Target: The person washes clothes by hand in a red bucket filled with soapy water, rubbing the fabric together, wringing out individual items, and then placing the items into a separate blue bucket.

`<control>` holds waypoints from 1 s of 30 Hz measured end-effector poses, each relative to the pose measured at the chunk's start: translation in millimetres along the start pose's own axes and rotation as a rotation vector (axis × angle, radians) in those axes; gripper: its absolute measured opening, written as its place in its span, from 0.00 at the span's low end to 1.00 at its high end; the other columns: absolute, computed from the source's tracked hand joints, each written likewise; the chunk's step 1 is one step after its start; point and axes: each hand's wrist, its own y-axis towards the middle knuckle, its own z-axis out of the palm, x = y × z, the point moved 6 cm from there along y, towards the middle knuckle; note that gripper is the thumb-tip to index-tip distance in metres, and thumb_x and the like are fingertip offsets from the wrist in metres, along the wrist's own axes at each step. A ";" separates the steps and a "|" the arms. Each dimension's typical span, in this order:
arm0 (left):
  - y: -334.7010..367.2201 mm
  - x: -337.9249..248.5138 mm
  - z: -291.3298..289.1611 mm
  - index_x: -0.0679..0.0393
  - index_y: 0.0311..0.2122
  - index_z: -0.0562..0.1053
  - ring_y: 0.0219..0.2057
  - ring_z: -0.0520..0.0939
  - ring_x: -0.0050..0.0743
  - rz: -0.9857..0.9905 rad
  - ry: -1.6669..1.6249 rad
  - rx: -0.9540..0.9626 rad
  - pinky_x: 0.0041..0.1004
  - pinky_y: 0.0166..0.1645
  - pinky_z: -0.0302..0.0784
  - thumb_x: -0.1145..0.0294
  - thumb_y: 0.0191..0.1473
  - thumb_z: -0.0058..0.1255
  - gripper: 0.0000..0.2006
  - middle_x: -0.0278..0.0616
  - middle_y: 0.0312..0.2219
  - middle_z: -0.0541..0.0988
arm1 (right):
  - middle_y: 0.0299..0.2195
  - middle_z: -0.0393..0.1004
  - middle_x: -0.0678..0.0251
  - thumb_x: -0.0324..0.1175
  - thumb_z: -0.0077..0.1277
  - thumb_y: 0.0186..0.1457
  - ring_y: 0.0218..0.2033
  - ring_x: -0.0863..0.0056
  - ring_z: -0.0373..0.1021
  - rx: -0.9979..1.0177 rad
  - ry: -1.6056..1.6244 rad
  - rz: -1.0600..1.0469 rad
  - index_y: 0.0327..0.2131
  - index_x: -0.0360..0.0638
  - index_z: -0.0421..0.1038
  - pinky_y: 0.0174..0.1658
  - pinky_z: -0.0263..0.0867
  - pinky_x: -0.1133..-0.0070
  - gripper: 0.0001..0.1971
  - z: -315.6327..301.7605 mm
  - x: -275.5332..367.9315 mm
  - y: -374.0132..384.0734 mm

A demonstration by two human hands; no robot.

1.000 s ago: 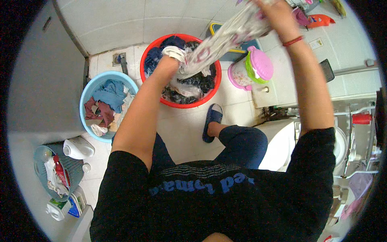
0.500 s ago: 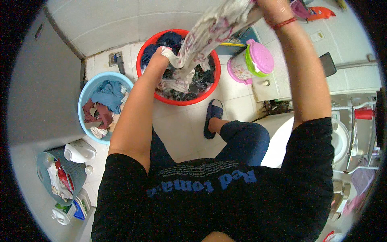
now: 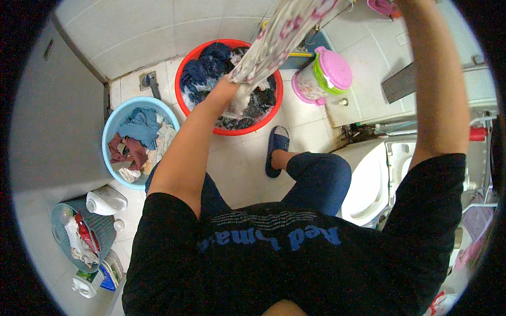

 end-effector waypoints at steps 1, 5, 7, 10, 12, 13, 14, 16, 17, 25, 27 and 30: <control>-1.4 5.8 -16.0 0.61 0.54 0.66 0.40 0.78 0.36 -0.177 0.208 -0.086 0.35 0.45 0.73 0.69 0.44 0.57 0.29 0.46 0.42 0.77 | 0.31 0.75 0.60 0.40 0.39 0.62 0.32 0.66 0.72 0.056 -0.205 0.029 0.36 0.38 0.71 0.38 0.68 0.69 0.15 5.7 -25.6 -11.5; -12.5 -13.6 -48.7 0.64 0.47 0.66 0.42 0.79 0.45 -0.056 0.572 -0.435 0.36 0.45 0.73 0.69 0.38 0.58 0.27 0.52 0.38 0.78 | 0.32 0.74 0.54 0.44 0.41 0.59 0.35 0.56 0.72 0.323 -0.795 -0.067 0.37 0.40 0.71 0.39 0.67 0.65 0.17 43.9 -172.8 -92.4; -16.0 -21.6 -45.5 0.62 0.47 0.66 0.42 0.79 0.47 0.017 0.720 -0.400 0.36 0.46 0.72 0.70 0.39 0.58 0.26 0.53 0.39 0.78 | 0.34 0.75 0.53 0.44 0.45 0.57 0.37 0.55 0.72 0.360 -0.713 0.070 0.38 0.41 0.71 0.41 0.67 0.65 0.16 61.6 -246.6 -140.1; -21.0 -28.0 -34.3 0.57 0.46 0.67 0.42 0.79 0.47 0.084 0.811 -0.325 0.35 0.46 0.72 0.72 0.40 0.57 0.24 0.51 0.39 0.78 | 0.46 0.72 0.54 0.38 0.58 0.46 0.47 0.58 0.69 0.553 -0.619 0.160 0.49 0.44 0.67 0.53 0.64 0.70 0.24 106.1 -283.1 -202.8; -22.6 -32.1 -24.9 0.56 0.46 0.67 0.42 0.79 0.46 0.193 0.784 -0.265 0.35 0.46 0.72 0.73 0.40 0.56 0.23 0.50 0.39 0.78 | 0.53 0.65 0.52 0.31 0.63 0.39 0.54 0.59 0.63 0.521 -0.387 -0.019 0.57 0.46 0.58 0.58 0.57 0.72 0.38 139.5 -261.6 -230.0; -21.9 -29.1 -20.3 0.56 0.47 0.67 0.45 0.78 0.45 0.200 0.679 -0.182 0.34 0.49 0.71 0.75 0.41 0.54 0.24 0.50 0.41 0.77 | 0.56 0.61 0.52 0.29 0.63 0.37 0.56 0.58 0.61 0.573 -0.190 0.034 0.59 0.48 0.54 0.59 0.56 0.73 0.42 158.2 -258.8 -241.2; -20.7 -26.8 -18.3 0.56 0.48 0.67 0.45 0.77 0.44 0.211 0.639 -0.127 0.34 0.51 0.70 0.76 0.41 0.54 0.24 0.49 0.42 0.77 | 0.58 0.58 0.52 0.27 0.64 0.35 0.58 0.58 0.58 0.661 -0.028 0.163 0.61 0.49 0.50 0.60 0.54 0.73 0.47 174.5 -262.2 -248.9; -19.6 -17.0 -19.4 0.56 0.49 0.67 0.47 0.76 0.43 0.227 0.556 -0.057 0.32 0.54 0.68 0.78 0.42 0.52 0.24 0.47 0.44 0.75 | 0.46 0.71 0.53 0.30 0.64 0.35 0.50 0.61 0.67 0.658 -0.071 0.234 0.49 0.44 0.65 0.53 0.62 0.72 0.32 185.3 -279.0 -245.0; -21.2 -11.3 -17.7 0.55 0.54 0.65 0.50 0.73 0.44 0.290 0.343 0.048 0.33 0.58 0.64 0.78 0.44 0.51 0.27 0.47 0.49 0.72 | 0.42 0.73 0.53 0.35 0.62 0.39 0.46 0.58 0.70 0.697 -0.261 0.239 0.46 0.44 0.68 0.49 0.65 0.70 0.26 185.6 -296.1 -243.6; -8.4 134.4 -64.3 0.37 0.66 0.46 0.63 0.50 0.65 -0.238 1.287 0.021 0.46 0.63 0.54 0.59 0.54 0.49 0.37 0.50 0.65 0.45 | 0.60 0.53 0.60 0.42 0.62 0.39 0.62 0.48 0.46 0.871 -0.890 0.217 0.45 0.51 0.71 0.57 0.56 0.57 0.26 161.6 -447.7 -321.4; 13.6 166.5 -54.0 0.31 0.66 0.42 0.64 0.41 0.70 -0.249 1.501 0.118 0.53 0.63 0.52 0.53 0.55 0.46 0.37 0.46 0.66 0.36 | 0.65 0.41 0.62 0.35 0.57 0.44 0.66 0.45 0.35 1.049 -0.886 0.276 0.48 0.56 0.70 0.60 0.48 0.48 0.23 179.9 -477.6 -362.8; 45.7 209.1 -46.5 0.27 0.65 0.41 0.64 0.34 0.70 -0.401 1.493 0.158 0.61 0.61 0.51 0.45 0.55 0.44 0.37 0.46 0.66 0.32 | 0.67 0.36 0.66 0.40 0.50 0.51 0.66 0.50 0.36 1.291 -0.932 0.208 0.59 0.59 0.60 0.63 0.46 0.56 0.29 212.3 -524.0 -396.0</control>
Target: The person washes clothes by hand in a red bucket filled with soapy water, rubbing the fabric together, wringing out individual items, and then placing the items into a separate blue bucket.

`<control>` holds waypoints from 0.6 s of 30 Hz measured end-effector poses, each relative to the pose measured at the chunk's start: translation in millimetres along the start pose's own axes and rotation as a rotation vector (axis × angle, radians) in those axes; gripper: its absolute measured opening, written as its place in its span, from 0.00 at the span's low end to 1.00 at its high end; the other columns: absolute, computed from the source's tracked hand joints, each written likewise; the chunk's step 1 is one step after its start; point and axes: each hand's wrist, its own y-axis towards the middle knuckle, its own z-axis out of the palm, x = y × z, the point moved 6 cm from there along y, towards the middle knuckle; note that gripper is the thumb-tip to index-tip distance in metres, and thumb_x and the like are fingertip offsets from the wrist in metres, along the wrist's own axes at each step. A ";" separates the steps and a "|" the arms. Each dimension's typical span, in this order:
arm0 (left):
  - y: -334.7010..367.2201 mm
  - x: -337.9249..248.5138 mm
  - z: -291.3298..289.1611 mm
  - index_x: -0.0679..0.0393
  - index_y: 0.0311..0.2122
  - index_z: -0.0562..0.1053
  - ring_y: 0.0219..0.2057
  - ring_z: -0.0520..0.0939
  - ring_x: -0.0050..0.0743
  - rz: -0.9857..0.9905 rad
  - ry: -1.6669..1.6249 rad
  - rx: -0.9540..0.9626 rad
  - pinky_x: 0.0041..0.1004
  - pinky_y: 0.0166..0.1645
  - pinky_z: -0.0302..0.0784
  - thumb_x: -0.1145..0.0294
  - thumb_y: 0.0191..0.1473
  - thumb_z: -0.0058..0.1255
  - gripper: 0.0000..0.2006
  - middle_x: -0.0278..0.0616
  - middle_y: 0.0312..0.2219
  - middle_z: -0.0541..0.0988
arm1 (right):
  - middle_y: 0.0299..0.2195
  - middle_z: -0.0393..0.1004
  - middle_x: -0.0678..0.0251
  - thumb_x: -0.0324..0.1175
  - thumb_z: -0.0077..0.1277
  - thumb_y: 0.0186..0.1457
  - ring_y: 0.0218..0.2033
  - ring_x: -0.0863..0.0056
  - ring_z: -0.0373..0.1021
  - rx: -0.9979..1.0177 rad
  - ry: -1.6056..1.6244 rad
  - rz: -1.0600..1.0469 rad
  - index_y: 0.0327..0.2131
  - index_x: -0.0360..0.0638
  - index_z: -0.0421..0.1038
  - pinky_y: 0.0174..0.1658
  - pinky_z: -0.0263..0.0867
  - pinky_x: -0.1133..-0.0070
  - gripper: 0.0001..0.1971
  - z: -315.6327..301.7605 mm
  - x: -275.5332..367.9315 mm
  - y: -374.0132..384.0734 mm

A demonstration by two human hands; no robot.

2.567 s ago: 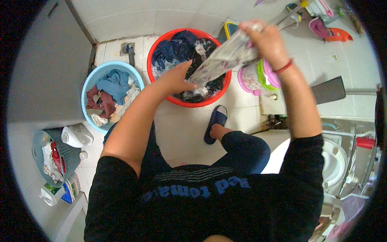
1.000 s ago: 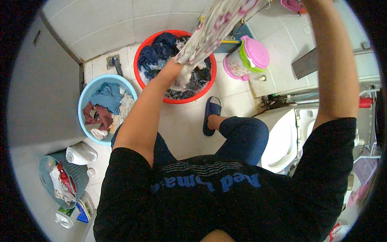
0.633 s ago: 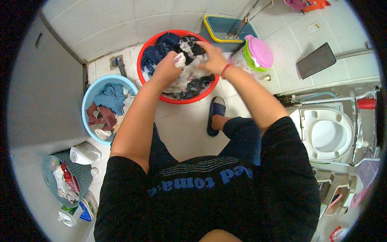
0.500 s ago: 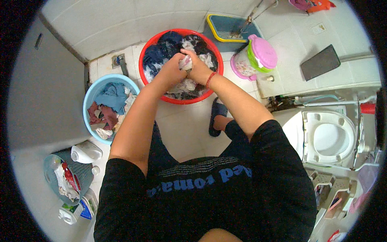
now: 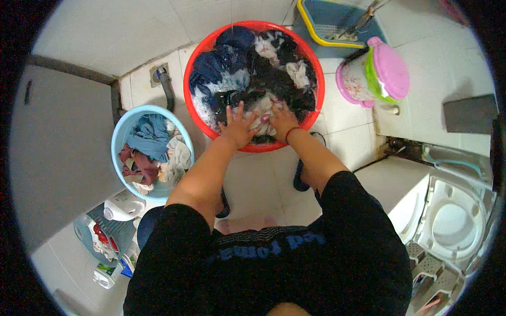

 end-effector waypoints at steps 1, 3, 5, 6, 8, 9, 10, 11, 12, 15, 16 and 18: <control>13.3 -2.5 7.7 0.26 0.65 0.45 0.64 0.40 0.69 0.007 0.055 -0.018 0.55 0.62 0.55 0.43 0.55 0.43 0.34 0.45 0.66 0.36 | 0.66 0.39 0.64 0.39 0.51 0.50 0.66 0.50 0.39 0.065 0.166 0.117 0.56 0.58 0.63 0.63 0.48 0.58 0.27 17.1 -6.5 13.3; 46.4 0.1 32.8 0.27 0.63 0.52 0.61 0.48 0.75 0.022 -0.157 0.010 0.55 0.59 0.60 0.45 0.56 0.42 0.29 0.48 0.66 0.39 | 0.65 0.44 0.59 0.37 0.52 0.49 0.64 0.50 0.45 0.052 0.509 0.318 0.50 0.56 0.69 0.62 0.50 0.62 0.21 48.0 -16.7 37.6; 75.2 5.5 60.8 0.37 0.59 0.62 0.54 0.64 0.73 0.110 -0.231 -0.110 0.51 0.58 0.63 0.49 0.57 0.41 0.25 0.52 0.64 0.49 | 0.63 0.49 0.59 0.39 0.52 0.50 0.62 0.53 0.49 0.134 0.339 0.253 0.50 0.54 0.69 0.61 0.53 0.64 0.21 79.6 -16.8 55.1; 92.0 11.7 79.9 0.40 0.59 0.63 0.54 0.65 0.69 0.127 -0.320 -0.092 0.49 0.58 0.63 0.50 0.58 0.41 0.24 0.52 0.62 0.53 | 0.62 0.51 0.59 0.39 0.52 0.50 0.61 0.54 0.50 0.198 0.298 0.214 0.50 0.53 0.69 0.60 0.53 0.65 0.21 94.3 -16.9 64.9; 117.6 21.6 113.9 0.48 0.57 0.65 0.52 0.69 0.60 0.112 -0.410 -0.099 0.45 0.56 0.65 0.56 0.56 0.44 0.23 0.54 0.57 0.62 | 0.59 0.54 0.59 0.40 0.52 0.51 0.58 0.56 0.54 0.297 0.275 0.158 0.51 0.52 0.69 0.59 0.55 0.66 0.21 113.2 -17.2 83.2; 124.3 25.9 128.9 0.52 0.54 0.66 0.50 0.72 0.56 0.035 -0.275 -0.062 0.44 0.53 0.69 0.61 0.54 0.47 0.22 0.56 0.53 0.67 | 0.58 0.56 0.60 0.40 0.51 0.51 0.57 0.57 0.55 0.322 0.278 0.132 0.51 0.51 0.68 0.58 0.56 0.66 0.22 116.5 -17.4 89.2; 130.2 24.8 131.6 0.56 0.52 0.68 0.48 0.75 0.51 0.065 -0.159 -0.105 0.43 0.50 0.72 0.67 0.53 0.49 0.21 0.58 0.48 0.72 | 0.57 0.58 0.60 0.41 0.51 0.52 0.56 0.59 0.57 0.333 0.285 0.108 0.51 0.51 0.68 0.58 0.57 0.67 0.22 114.8 -17.3 94.2; 130.3 21.9 128.2 0.57 0.52 0.68 0.46 0.77 0.51 0.102 -0.115 -0.191 0.42 0.47 0.74 0.67 0.52 0.49 0.20 0.57 0.48 0.73 | 0.56 0.59 0.60 0.41 0.51 0.52 0.55 0.60 0.58 0.327 0.292 0.082 0.51 0.50 0.68 0.57 0.58 0.67 0.22 108.2 -16.9 95.5; 129.7 22.5 131.9 0.57 0.51 0.68 0.45 0.77 0.49 0.082 -0.178 -0.054 0.42 0.44 0.75 0.66 0.53 0.48 0.20 0.56 0.47 0.73 | 0.55 0.61 0.60 0.41 0.51 0.52 0.54 0.61 0.60 0.315 0.303 0.051 0.51 0.49 0.68 0.56 0.58 0.68 0.22 97.0 -16.2 94.3; 100.6 22.3 134.7 0.55 0.52 0.68 0.42 0.78 0.44 -0.135 -0.527 0.650 0.44 0.40 0.76 0.59 0.58 0.42 0.20 0.51 0.47 0.74 | 0.52 0.66 0.61 0.42 0.51 0.53 0.50 0.64 0.64 0.167 0.334 -0.100 0.52 0.47 0.67 0.54 0.61 0.70 0.23 37.8 -3.5 63.9; 91.8 21.5 118.0 0.54 0.53 0.68 0.41 0.79 0.42 -0.200 -0.733 0.709 0.44 0.40 0.76 0.56 0.59 0.40 0.20 0.49 0.46 0.75 | 0.51 0.68 0.61 0.43 0.50 0.53 0.49 0.65 0.66 0.077 0.401 -0.147 0.52 0.46 0.67 0.53 0.62 0.70 0.23 10.8 2.3 43.6; 62.1 12.4 90.6 0.52 0.53 0.69 0.34 0.80 0.42 -0.287 -1.129 0.536 0.47 0.44 0.76 0.50 0.61 0.35 0.22 0.44 0.42 0.78 | 0.46 0.73 0.63 0.42 0.47 0.56 0.44 0.70 0.71 -0.147 0.715 -0.196 0.53 0.44 0.67 0.50 0.65 0.72 0.22 -52.1 2.6 -3.0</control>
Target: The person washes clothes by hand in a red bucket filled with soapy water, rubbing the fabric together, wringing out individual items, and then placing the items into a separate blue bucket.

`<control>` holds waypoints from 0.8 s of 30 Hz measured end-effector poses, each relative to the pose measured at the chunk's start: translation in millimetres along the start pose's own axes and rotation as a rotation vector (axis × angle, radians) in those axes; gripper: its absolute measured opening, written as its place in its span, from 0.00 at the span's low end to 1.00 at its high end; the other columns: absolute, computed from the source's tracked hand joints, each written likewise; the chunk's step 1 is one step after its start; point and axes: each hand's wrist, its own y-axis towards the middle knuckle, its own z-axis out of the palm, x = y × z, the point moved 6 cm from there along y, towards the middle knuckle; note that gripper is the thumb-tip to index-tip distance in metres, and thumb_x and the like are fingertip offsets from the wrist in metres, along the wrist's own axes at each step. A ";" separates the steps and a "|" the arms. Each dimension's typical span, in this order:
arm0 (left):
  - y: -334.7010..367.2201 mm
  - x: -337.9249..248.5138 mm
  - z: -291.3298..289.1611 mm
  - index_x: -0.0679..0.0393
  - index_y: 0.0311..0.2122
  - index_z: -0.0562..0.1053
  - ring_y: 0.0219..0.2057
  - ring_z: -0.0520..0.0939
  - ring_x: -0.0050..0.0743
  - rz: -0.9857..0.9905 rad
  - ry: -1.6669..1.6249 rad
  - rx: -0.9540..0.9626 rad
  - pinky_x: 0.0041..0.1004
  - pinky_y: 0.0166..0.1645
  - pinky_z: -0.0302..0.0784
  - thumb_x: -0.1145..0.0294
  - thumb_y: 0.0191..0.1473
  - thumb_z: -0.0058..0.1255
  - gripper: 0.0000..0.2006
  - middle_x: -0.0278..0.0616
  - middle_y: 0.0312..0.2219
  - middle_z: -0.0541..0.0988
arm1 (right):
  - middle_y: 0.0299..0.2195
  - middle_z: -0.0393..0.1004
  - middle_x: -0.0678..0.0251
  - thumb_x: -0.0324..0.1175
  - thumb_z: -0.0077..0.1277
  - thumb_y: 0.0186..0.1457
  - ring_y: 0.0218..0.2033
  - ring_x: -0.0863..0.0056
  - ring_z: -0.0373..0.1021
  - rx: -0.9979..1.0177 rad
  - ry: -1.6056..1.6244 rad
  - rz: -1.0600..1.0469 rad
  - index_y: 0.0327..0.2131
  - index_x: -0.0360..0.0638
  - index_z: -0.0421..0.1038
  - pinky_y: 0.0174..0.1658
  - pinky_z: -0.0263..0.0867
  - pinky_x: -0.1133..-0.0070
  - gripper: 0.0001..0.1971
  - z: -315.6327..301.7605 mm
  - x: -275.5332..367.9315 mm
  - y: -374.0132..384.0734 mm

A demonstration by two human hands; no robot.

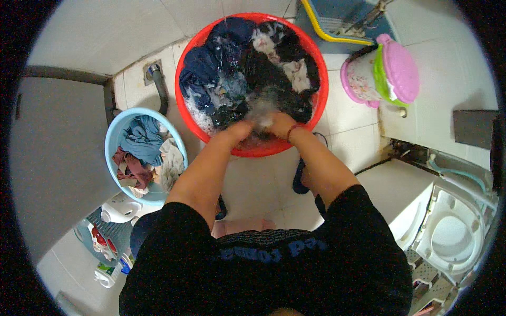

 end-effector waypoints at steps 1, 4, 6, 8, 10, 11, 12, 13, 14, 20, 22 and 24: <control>-16.2 -21.8 8.8 0.52 0.52 0.69 0.37 0.79 0.40 0.230 -0.386 -0.001 0.44 0.44 0.76 0.47 0.60 0.36 0.23 0.41 0.43 0.77 | 0.47 0.73 0.64 0.40 0.50 0.55 0.45 0.70 0.70 0.014 0.346 0.073 0.53 0.43 0.66 0.52 0.64 0.73 0.23 -18.5 20.8 -11.9; -66.0 -57.4 22.8 0.50 0.57 0.64 0.51 0.73 0.40 0.428 -0.801 -0.056 0.43 0.48 0.73 0.40 0.58 0.34 0.30 0.42 0.53 0.71 | 0.49 0.71 0.64 0.33 0.51 0.57 0.49 0.75 0.68 -0.075 1.168 0.091 0.53 0.37 0.65 0.54 0.62 0.76 0.21 -73.7 100.0 -50.3; -105.7 -104.5 27.1 0.49 0.58 0.64 0.55 0.69 0.41 0.722 -1.035 0.169 0.43 0.56 0.66 0.39 0.58 0.35 0.30 0.41 0.55 0.68 | 0.51 0.69 0.62 0.36 0.52 0.56 0.50 0.72 0.67 -0.026 1.295 -0.252 0.52 0.37 0.64 0.55 0.62 0.72 0.22 -123.5 162.7 -84.4; -142.2 -116.1 36.0 0.46 0.56 0.67 0.55 0.69 0.42 0.606 -1.052 0.229 0.53 0.58 0.59 0.40 0.57 0.34 0.29 0.38 0.54 0.69 | 0.51 0.69 0.61 0.39 0.53 0.56 0.51 0.69 0.67 -0.072 1.324 -0.403 0.51 0.39 0.65 0.55 0.62 0.70 0.22 -157.9 212.3 -114.7; -176.6 -123.8 34.8 0.47 0.56 0.67 0.55 0.69 0.43 0.532 -1.100 0.190 0.57 0.58 0.59 0.45 0.57 0.33 0.26 0.39 0.53 0.71 | 0.50 0.70 0.60 0.42 0.50 0.57 0.51 0.66 0.67 -0.088 1.313 -0.538 0.51 0.39 0.65 0.56 0.61 0.67 0.22 -186.1 250.5 -144.2; -191.6 -131.4 36.1 0.49 0.56 0.67 0.56 0.68 0.45 0.573 -1.173 0.245 0.57 0.58 0.59 0.49 0.57 0.33 0.25 0.41 0.52 0.72 | 0.50 0.70 0.60 0.43 0.48 0.58 0.51 0.65 0.67 -0.138 1.379 -0.527 0.50 0.39 0.66 0.56 0.61 0.66 0.21 -197.8 257.5 -153.0; -210.0 -148.0 37.7 0.51 0.56 0.67 0.56 0.68 0.45 0.739 -1.224 0.420 0.55 0.59 0.59 0.51 0.57 0.33 0.26 0.43 0.53 0.71 | 0.50 0.70 0.60 0.44 0.46 0.59 0.51 0.64 0.67 -0.110 1.472 -0.624 0.49 0.39 0.66 0.56 0.61 0.65 0.21 -207.0 266.1 -161.5; -229.4 -164.9 37.4 0.53 0.56 0.67 0.57 0.67 0.46 0.921 -1.255 0.624 0.54 0.59 0.59 0.52 0.56 0.33 0.26 0.44 0.53 0.71 | 0.48 0.71 0.59 0.47 0.42 0.60 0.50 0.64 0.68 -0.151 1.488 -0.660 0.45 0.40 0.69 0.54 0.63 0.65 0.20 -216.0 268.2 -164.2; -245.3 -173.4 35.0 0.55 0.56 0.66 0.57 0.67 0.47 1.066 -1.293 0.762 0.53 0.60 0.60 0.54 0.56 0.34 0.26 0.46 0.53 0.71 | 0.47 0.72 0.60 0.46 0.43 0.60 0.49 0.65 0.68 -0.271 1.484 -0.582 0.43 0.40 0.69 0.52 0.63 0.67 0.19 -217.6 261.5 -163.0; -258.2 -191.1 25.7 0.58 0.58 0.61 0.59 0.63 0.54 1.109 -1.326 0.841 0.49 0.63 0.53 0.39 0.57 0.32 0.34 0.51 0.58 0.63 | 0.47 0.69 0.56 0.36 0.61 0.38 0.42 0.63 0.68 -0.939 -0.044 -0.382 0.40 0.46 0.70 0.47 0.65 0.70 0.21 -150.1 256.1 -156.9; -250.4 -188.0 24.5 0.58 0.57 0.62 0.57 0.64 0.53 1.046 -1.235 0.639 0.48 0.62 0.55 0.41 0.57 0.33 0.33 0.51 0.56 0.65 | 0.53 0.63 0.56 0.39 0.62 0.36 0.47 0.55 0.62 -0.983 -0.182 -0.527 0.48 0.52 0.68 0.51 0.61 0.65 0.30 -122.2 263.1 -157.3; -247.7 -187.3 28.2 0.58 0.56 0.63 0.56 0.66 0.51 1.019 -1.241 0.657 0.47 0.61 0.57 0.42 0.57 0.34 0.31 0.50 0.54 0.67 | 0.55 0.60 0.58 0.40 0.63 0.35 0.49 0.53 0.58 -1.014 -0.220 -0.395 0.50 0.55 0.68 0.52 0.59 0.63 0.32 -108.7 259.4 -147.2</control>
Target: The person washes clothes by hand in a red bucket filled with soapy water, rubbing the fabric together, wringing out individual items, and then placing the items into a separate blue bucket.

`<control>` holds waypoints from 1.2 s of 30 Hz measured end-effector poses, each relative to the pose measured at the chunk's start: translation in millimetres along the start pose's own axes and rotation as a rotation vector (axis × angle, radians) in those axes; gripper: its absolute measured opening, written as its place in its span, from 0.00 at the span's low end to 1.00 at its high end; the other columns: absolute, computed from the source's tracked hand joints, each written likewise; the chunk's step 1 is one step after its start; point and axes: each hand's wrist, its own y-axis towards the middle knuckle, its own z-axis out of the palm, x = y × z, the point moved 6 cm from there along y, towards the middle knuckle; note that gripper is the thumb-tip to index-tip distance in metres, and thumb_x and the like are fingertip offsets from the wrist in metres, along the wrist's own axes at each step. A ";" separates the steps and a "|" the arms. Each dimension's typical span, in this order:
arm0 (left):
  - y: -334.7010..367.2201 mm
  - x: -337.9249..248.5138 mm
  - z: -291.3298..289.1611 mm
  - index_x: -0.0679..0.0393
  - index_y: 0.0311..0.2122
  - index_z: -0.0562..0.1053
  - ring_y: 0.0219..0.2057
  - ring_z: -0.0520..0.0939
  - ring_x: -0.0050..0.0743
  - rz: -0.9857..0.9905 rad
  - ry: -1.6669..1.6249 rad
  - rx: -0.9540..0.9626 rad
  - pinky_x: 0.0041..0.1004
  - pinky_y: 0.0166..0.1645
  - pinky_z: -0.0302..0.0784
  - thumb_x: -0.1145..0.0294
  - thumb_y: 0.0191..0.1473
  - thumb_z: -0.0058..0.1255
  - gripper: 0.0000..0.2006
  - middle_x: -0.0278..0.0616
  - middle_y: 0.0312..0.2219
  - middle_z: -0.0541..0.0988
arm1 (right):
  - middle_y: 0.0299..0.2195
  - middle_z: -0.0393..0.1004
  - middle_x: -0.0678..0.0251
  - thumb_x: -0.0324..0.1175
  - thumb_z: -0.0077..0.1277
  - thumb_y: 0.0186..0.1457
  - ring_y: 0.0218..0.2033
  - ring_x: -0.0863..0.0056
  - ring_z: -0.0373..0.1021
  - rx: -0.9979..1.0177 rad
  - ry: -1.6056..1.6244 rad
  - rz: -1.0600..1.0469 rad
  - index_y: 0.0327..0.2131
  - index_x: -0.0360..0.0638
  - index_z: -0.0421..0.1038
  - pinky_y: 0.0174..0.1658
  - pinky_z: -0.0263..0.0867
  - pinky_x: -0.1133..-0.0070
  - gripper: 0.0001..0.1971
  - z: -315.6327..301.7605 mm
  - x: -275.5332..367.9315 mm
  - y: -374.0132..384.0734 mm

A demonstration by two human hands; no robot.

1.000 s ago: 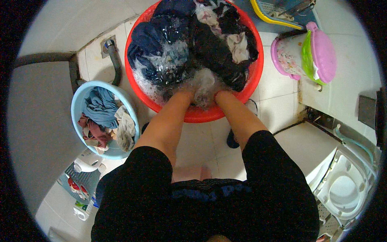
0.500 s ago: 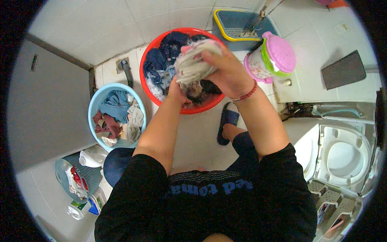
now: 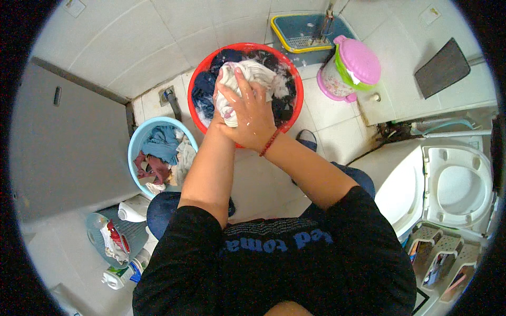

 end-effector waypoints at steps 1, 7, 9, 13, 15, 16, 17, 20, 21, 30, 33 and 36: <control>0.6 1.9 -2.8 0.57 0.55 0.64 0.55 0.67 0.50 -0.002 0.027 -0.026 0.46 0.61 0.58 0.43 0.57 0.35 0.30 0.50 0.53 0.68 | 0.56 0.58 0.59 0.40 0.63 0.35 0.50 0.52 0.56 -0.006 -0.047 0.049 0.51 0.57 0.68 0.53 0.58 0.62 0.33 3.8 -3.0 0.0; 7.7 -0.4 -15.3 0.57 0.51 0.67 0.50 0.72 0.46 0.037 0.397 -0.088 0.42 0.58 0.65 0.48 0.58 0.38 0.25 0.48 0.48 0.73 | 0.52 0.63 0.64 0.45 0.63 0.36 0.48 0.50 0.57 -0.153 -0.149 -0.026 0.39 0.56 0.74 0.47 0.63 0.60 0.22 2.8 -20.1 19.0; 9.2 1.9 -13.5 0.57 0.50 0.68 0.49 0.74 0.45 0.034 0.337 -0.073 0.41 0.57 0.67 0.49 0.58 0.39 0.23 0.47 0.46 0.74 | 0.49 0.66 0.64 0.45 0.62 0.37 0.46 0.50 0.60 -0.149 -0.118 0.005 0.37 0.55 0.75 0.45 0.65 0.60 0.19 7.2 -32.9 24.0; 5.6 12.0 -13.5 0.53 0.50 0.69 0.45 0.76 0.42 0.048 0.160 -0.231 0.40 0.54 0.70 0.50 0.61 0.35 0.22 0.42 0.46 0.76 | 0.36 0.74 0.60 0.43 0.59 0.43 0.36 0.54 0.68 -0.042 0.070 0.253 0.31 0.49 0.75 0.40 0.66 0.65 0.13 37.9 -92.5 30.8; -1.9 11.1 -18.2 0.54 0.51 0.69 0.44 0.77 0.38 0.079 0.330 -0.290 0.38 0.52 0.72 0.53 0.60 0.38 0.20 0.39 0.46 0.76 | 0.27 0.76 0.58 0.46 0.54 0.50 0.29 0.55 0.72 0.002 0.238 0.369 0.30 0.45 0.75 0.37 0.67 0.68 0.14 60.6 -135.9 21.7; -9.2 10.4 -30.9 0.54 0.51 0.69 0.45 0.77 0.38 0.034 0.399 -0.406 0.38 0.52 0.72 0.53 0.60 0.38 0.20 0.39 0.46 0.76 | 0.28 0.76 0.57 0.46 0.54 0.50 0.31 0.56 0.72 0.078 0.303 0.524 0.32 0.44 0.74 0.38 0.67 0.68 0.15 77.0 -167.9 12.3; -18.3 4.4 -43.3 0.54 0.50 0.70 0.45 0.77 0.38 -0.016 0.456 -0.479 0.38 0.52 0.72 0.54 0.60 0.39 0.20 0.39 0.46 0.76 | 0.30 0.76 0.56 0.47 0.54 0.50 0.33 0.56 0.72 0.140 0.373 0.647 0.34 0.44 0.74 0.40 0.67 0.68 0.16 89.7 -200.8 -0.8; -40.1 -17.6 -95.7 0.56 0.51 0.70 0.45 0.77 0.39 -0.151 0.691 -0.611 0.36 0.51 0.72 0.61 0.56 0.46 0.18 0.43 0.44 0.77 | 0.34 0.76 0.54 0.49 0.52 0.50 0.38 0.57 0.72 0.234 0.402 0.749 0.39 0.42 0.72 0.44 0.66 0.67 0.20 117.7 -270.4 -50.4; -43.7 -21.3 -116.7 0.55 0.51 0.70 0.45 0.77 0.39 -0.170 0.857 -0.627 0.37 0.51 0.72 0.62 0.55 0.47 0.18 0.42 0.44 0.77 | 0.36 0.75 0.53 0.48 0.53 0.49 0.40 0.57 0.72 0.347 0.228 0.878 0.41 0.42 0.71 0.45 0.66 0.66 0.21 129.4 -287.1 -75.0; -51.0 26.9 -243.3 0.42 0.63 0.55 0.65 0.42 0.63 -0.767 2.785 -0.137 0.70 0.57 0.48 0.53 0.51 0.49 0.34 0.41 0.64 0.52 | 0.54 0.58 0.52 0.40 0.64 0.38 0.58 0.48 0.53 1.172 -0.277 0.482 0.53 0.47 0.58 0.57 0.57 0.62 0.37 243.1 -259.8 -211.9; -36.0 33.3 -288.3 0.40 0.61 0.59 0.63 0.46 0.65 -0.773 2.649 0.075 0.69 0.59 0.42 0.51 0.49 0.49 0.32 0.44 0.61 0.59 | 0.54 0.62 0.52 0.44 0.63 0.40 0.56 0.53 0.59 1.537 -0.264 0.697 0.52 0.48 0.63 0.54 0.60 0.62 0.34 270.6 -288.4 -244.4; -39.0 38.0 -342.0 0.43 0.60 0.61 0.60 0.52 0.60 -1.190 2.436 0.041 0.62 0.57 0.49 0.51 0.51 0.48 0.30 0.45 0.59 0.62 | 0.52 0.65 0.52 0.47 0.61 0.41 0.54 0.55 0.61 1.647 -0.172 0.663 0.50 0.48 0.66 0.54 0.61 0.63 0.32 284.6 -300.9 -254.3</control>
